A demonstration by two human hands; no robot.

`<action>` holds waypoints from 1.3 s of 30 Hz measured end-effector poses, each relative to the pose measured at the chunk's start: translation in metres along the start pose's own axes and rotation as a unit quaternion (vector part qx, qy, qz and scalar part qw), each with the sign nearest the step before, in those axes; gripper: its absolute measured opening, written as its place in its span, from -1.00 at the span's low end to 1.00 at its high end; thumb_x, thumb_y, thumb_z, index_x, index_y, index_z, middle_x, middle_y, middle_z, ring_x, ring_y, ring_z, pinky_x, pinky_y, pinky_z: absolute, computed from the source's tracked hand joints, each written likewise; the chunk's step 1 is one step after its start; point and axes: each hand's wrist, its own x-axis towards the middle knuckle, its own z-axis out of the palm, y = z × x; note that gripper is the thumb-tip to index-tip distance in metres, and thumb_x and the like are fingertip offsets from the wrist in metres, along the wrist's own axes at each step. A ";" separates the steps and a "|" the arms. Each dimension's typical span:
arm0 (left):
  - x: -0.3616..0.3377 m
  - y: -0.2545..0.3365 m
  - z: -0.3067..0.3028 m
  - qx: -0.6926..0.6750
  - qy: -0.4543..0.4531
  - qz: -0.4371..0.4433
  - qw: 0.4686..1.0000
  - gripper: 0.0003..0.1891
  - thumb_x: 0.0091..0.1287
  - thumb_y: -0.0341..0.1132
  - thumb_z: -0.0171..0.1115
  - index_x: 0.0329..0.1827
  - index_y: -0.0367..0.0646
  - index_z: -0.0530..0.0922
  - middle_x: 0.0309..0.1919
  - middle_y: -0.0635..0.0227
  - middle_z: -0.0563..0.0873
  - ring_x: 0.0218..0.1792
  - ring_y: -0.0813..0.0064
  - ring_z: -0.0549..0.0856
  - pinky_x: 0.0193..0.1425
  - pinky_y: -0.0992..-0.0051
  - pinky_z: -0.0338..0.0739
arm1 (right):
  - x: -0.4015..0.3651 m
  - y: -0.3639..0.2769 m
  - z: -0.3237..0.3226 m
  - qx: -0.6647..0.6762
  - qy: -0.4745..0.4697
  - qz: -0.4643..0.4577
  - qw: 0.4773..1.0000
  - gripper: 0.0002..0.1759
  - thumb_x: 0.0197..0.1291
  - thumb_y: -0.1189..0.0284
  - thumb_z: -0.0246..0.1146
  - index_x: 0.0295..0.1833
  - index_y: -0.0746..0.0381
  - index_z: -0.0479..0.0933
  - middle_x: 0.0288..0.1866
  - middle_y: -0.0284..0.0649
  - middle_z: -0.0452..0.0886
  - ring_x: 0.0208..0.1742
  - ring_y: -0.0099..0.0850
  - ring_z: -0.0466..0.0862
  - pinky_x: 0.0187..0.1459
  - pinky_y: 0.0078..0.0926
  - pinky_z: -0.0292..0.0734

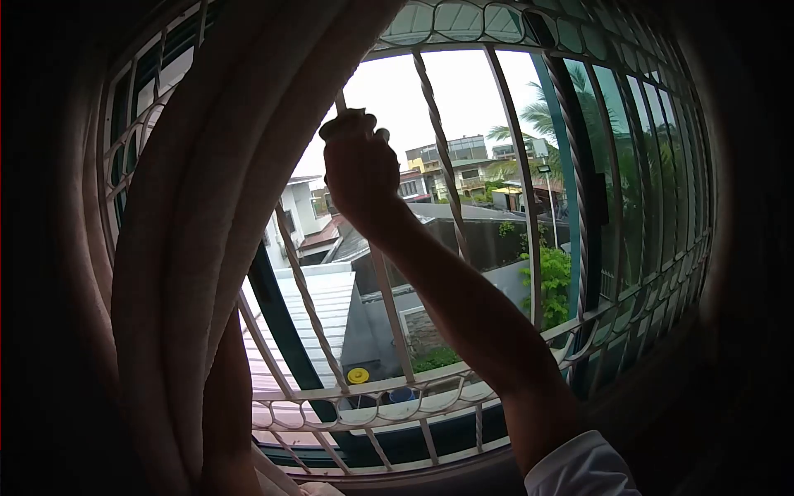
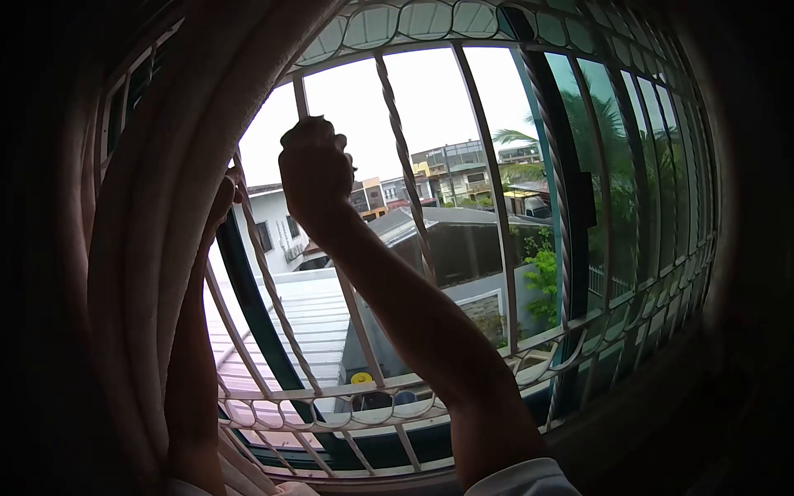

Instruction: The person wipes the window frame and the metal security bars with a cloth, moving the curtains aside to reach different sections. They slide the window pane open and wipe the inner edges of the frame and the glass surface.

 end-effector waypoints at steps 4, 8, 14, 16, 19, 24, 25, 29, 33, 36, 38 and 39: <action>0.004 0.009 -0.003 0.047 0.010 0.047 0.998 -0.82 0.24 -0.29 0.28 -0.36 -0.25 0.61 -0.56 0.20 0.67 -0.62 0.46 0.62 -0.45 0.38 0.49 | 0.096 0.001 0.043 0.056 0.015 -0.082 0.995 -0.44 0.16 0.26 0.51 0.05 0.52 0.57 -0.11 0.11 0.56 -0.11 -0.22 0.70 -0.39 -0.29 0.75; -0.035 0.035 -0.007 0.067 -0.043 0.131 0.988 -0.89 0.18 -0.38 0.30 -0.39 -0.24 0.59 -0.57 0.19 0.65 -0.59 0.41 0.65 -0.41 0.33 0.52 | 0.037 -0.003 0.031 -0.007 0.085 -0.029 0.996 -0.56 0.21 0.27 0.44 -0.13 0.51 0.58 -0.35 0.01 0.54 -0.33 -0.34 0.68 -0.53 -0.43 0.69; -0.150 0.073 -0.029 0.008 -0.094 0.426 0.900 -0.90 0.07 -0.48 0.29 -0.46 -0.27 0.52 -0.60 0.20 0.59 -0.61 0.37 0.61 -0.46 0.40 0.47 | -0.153 0.033 -0.034 0.283 -0.005 -0.083 0.955 -0.59 0.15 0.49 0.35 0.09 0.42 0.49 -0.03 0.10 0.50 -0.02 0.05 0.58 -0.07 -0.06 0.68; -0.187 0.088 -0.029 -0.072 -0.109 0.460 0.878 -0.91 0.09 -0.49 0.29 -0.43 -0.29 0.53 -0.60 0.20 0.59 -0.61 0.36 0.61 -0.47 0.39 0.46 | -0.237 0.040 -0.032 0.329 -0.129 0.000 0.935 -0.72 0.29 0.34 0.31 0.06 0.20 0.59 0.23 -0.03 0.53 0.19 -0.04 0.58 -0.05 -0.05 0.69; -0.212 0.129 -0.023 -0.326 -0.088 0.420 0.842 -0.91 0.13 -0.49 0.28 -0.40 -0.31 0.54 -0.59 0.20 0.60 -0.61 0.35 0.60 -0.48 0.39 0.44 | -0.304 0.060 -0.061 0.346 -0.200 0.076 0.913 -0.72 0.33 0.30 0.24 0.06 0.21 0.59 0.21 -0.05 0.54 0.17 -0.10 0.58 -0.03 -0.10 0.67; -0.236 0.191 -0.033 -0.793 -0.080 0.218 0.563 -0.91 0.20 -0.50 0.27 -0.34 -0.35 0.55 -0.58 0.21 0.62 -0.60 0.32 0.60 -0.50 0.38 0.41 | -0.338 0.099 -0.136 0.312 -0.193 0.215 0.905 -0.68 0.41 0.24 0.14 0.07 0.23 0.58 0.18 -0.09 0.56 0.15 -0.20 0.58 0.00 -0.18 0.64; -0.243 0.195 -0.037 -0.833 -0.096 0.176 0.515 -0.91 0.21 -0.50 0.27 -0.33 -0.36 0.55 -0.58 0.21 0.62 -0.60 0.32 0.60 -0.50 0.37 0.40 | -0.339 0.109 -0.158 0.298 -0.175 0.245 0.906 -0.67 0.43 0.23 0.12 0.07 0.24 0.58 0.17 -0.10 0.57 0.15 -0.22 0.58 0.01 -0.20 0.63; -0.307 0.166 -0.066 -0.879 -0.206 0.082 0.422 -0.87 0.31 -0.52 0.21 -0.37 -0.30 0.43 -0.62 0.26 0.42 -0.61 0.34 0.46 -0.49 0.32 0.31 | -0.327 0.147 -0.247 0.234 -0.048 0.333 0.912 -0.61 0.49 0.18 0.04 0.08 0.26 0.57 0.15 -0.13 0.59 0.13 -0.30 0.59 0.03 -0.27 0.61; -0.353 0.118 -0.056 -0.778 -0.157 0.184 0.580 -0.74 0.22 -0.45 0.42 -0.12 -0.36 0.55 -0.39 0.15 0.59 -0.50 0.20 0.59 -0.43 0.30 0.47 | -0.307 0.161 -0.297 0.234 0.035 0.355 0.904 -0.55 0.56 0.13 -0.05 0.09 0.27 0.57 0.13 -0.16 0.60 0.11 -0.38 0.59 0.06 -0.33 0.59; -0.350 0.094 -0.045 -0.610 -0.134 0.268 0.734 -0.47 0.13 -0.36 0.53 0.15 -0.36 0.58 -0.08 -0.04 0.63 -0.23 0.09 0.69 -0.25 0.25 0.63 | -0.297 0.150 -0.299 0.290 -0.023 0.365 0.884 -0.49 0.61 0.09 -0.11 0.09 0.29 0.56 0.11 -0.19 0.61 0.10 -0.45 0.59 0.08 -0.38 0.57; -0.359 0.065 -0.026 -0.559 -0.106 0.258 0.781 -0.42 0.11 -0.27 0.56 0.20 -0.27 0.60 0.00 -0.02 0.62 -0.14 0.10 0.69 -0.16 0.22 0.64 | -0.287 0.132 -0.272 0.349 -0.144 0.374 0.847 -0.46 0.64 0.07 -0.15 0.10 0.30 0.56 0.10 -0.20 0.62 0.09 -0.49 0.59 0.09 -0.42 0.56; -0.357 0.046 -0.025 -0.483 -0.082 0.258 0.833 -0.47 0.11 -0.26 0.53 0.16 -0.24 0.63 -0.04 0.04 0.63 -0.13 0.13 0.67 -0.13 0.24 0.60 | -0.281 0.123 -0.256 0.382 -0.215 0.372 0.818 -0.44 0.65 0.06 -0.17 0.10 0.30 0.56 0.09 -0.21 0.63 0.08 -0.51 0.59 0.10 -0.44 0.55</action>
